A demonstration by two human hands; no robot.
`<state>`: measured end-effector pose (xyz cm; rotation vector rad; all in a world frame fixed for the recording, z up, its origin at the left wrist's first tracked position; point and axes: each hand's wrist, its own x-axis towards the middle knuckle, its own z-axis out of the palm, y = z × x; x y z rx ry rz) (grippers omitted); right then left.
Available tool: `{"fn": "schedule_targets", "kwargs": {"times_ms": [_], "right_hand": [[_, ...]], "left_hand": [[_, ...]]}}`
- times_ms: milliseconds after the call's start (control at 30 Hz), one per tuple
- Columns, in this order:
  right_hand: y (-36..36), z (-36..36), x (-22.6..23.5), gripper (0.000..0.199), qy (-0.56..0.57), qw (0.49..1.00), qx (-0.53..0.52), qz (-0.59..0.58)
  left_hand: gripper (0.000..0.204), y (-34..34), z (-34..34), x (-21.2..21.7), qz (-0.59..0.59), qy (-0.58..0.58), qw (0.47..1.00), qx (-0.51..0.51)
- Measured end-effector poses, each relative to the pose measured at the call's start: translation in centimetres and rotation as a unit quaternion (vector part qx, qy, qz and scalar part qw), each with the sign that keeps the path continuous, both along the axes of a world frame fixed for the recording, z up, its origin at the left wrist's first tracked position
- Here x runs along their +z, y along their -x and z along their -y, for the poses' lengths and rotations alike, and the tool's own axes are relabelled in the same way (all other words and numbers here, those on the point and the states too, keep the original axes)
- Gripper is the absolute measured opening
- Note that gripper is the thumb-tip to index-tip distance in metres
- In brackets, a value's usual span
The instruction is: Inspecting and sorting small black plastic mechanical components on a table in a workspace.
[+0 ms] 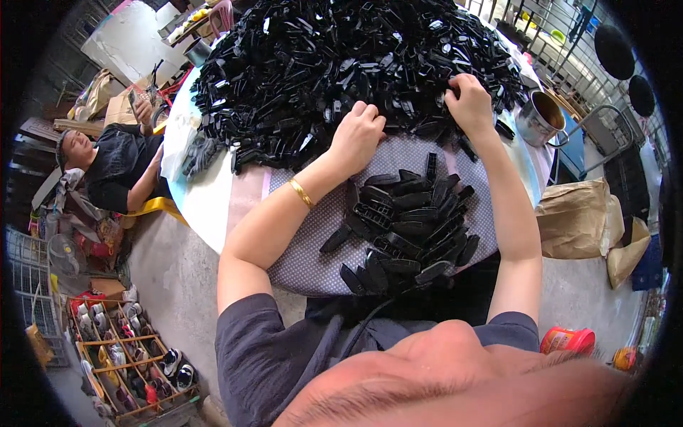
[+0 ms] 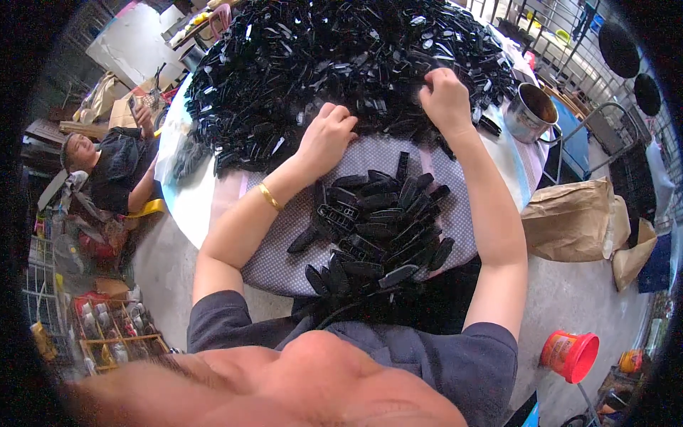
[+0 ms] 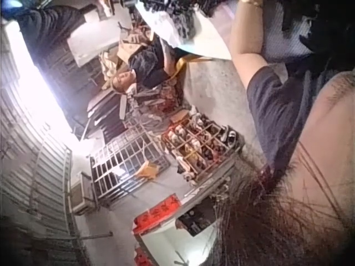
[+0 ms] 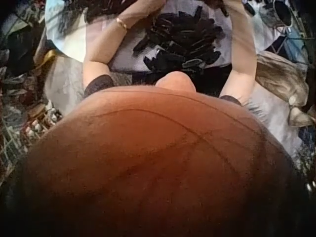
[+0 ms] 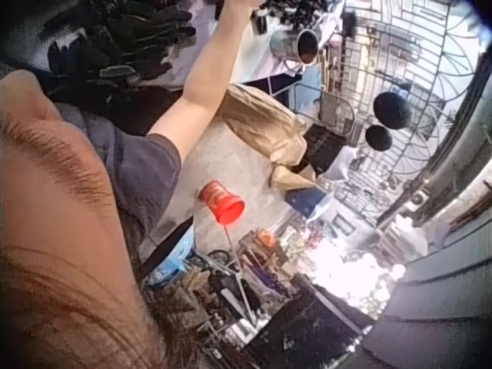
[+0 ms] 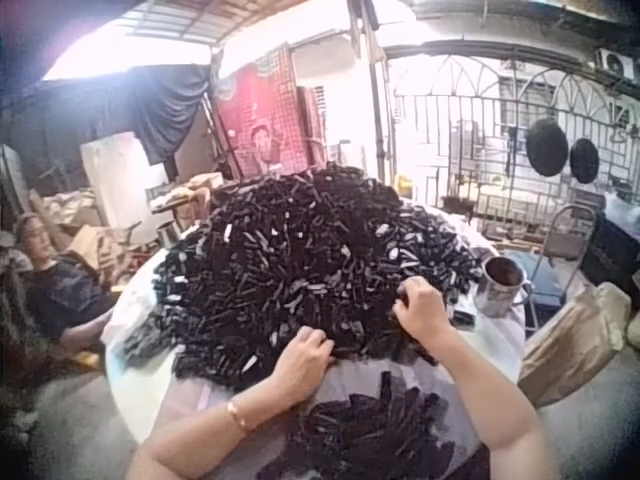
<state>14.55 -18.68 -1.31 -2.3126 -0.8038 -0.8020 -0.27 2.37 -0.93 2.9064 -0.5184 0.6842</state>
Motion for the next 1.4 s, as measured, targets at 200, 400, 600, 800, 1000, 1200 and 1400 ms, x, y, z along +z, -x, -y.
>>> {"fn": "schedule_targets", "kwargs": {"times_ms": [200, 400, 600, 800, 1000, 1200, 1400], "right_hand": [[0.4, 0.6, 0.4, 0.024, 0.001, 0.997, -0.056, -0.061], [0.8, 0.0, 0.8, 0.026, 0.013, 0.992, -0.108, -0.058], [0.2, 1.0, 0.9, 0.025, 0.045, 0.988, -0.132, -0.064], [3.9, 0.0, 3.2, 0.024, -0.098, 0.99, 0.064, -0.072], [9.3, -2.6, 2.7, 0.03, -0.156, 0.893, 0.289, -0.309], [10.4, -2.9, 2.9, 0.027, -0.126, 0.922, 0.289, -0.224], [10.7, -3.2, 2.8, 0.024, -0.116, 0.94, 0.282, -0.152]], "left_hand": [[0.024, 1.5, 0.6, 1.2, 0.002, 0.094, 0.995, -0.031], [0.021, 2.6, 0.6, 3.9, -0.174, 0.241, 0.954, -0.046], [0.021, 2.1, 1.0, 1.7, -0.161, 0.308, 0.934, -0.084], [0.03, 0.7, 0.5, 0.3, -0.299, 0.575, 0.758, -0.071], [0.031, 0.3, -0.3, 0.0, -0.215, 0.724, 0.648, -0.099], [0.032, 0.5, -0.4, 0.5, -0.197, 0.724, 0.654, -0.093], [0.031, 0.8, -0.2, 0.5, -0.195, 0.71, 0.668, -0.112]]}}
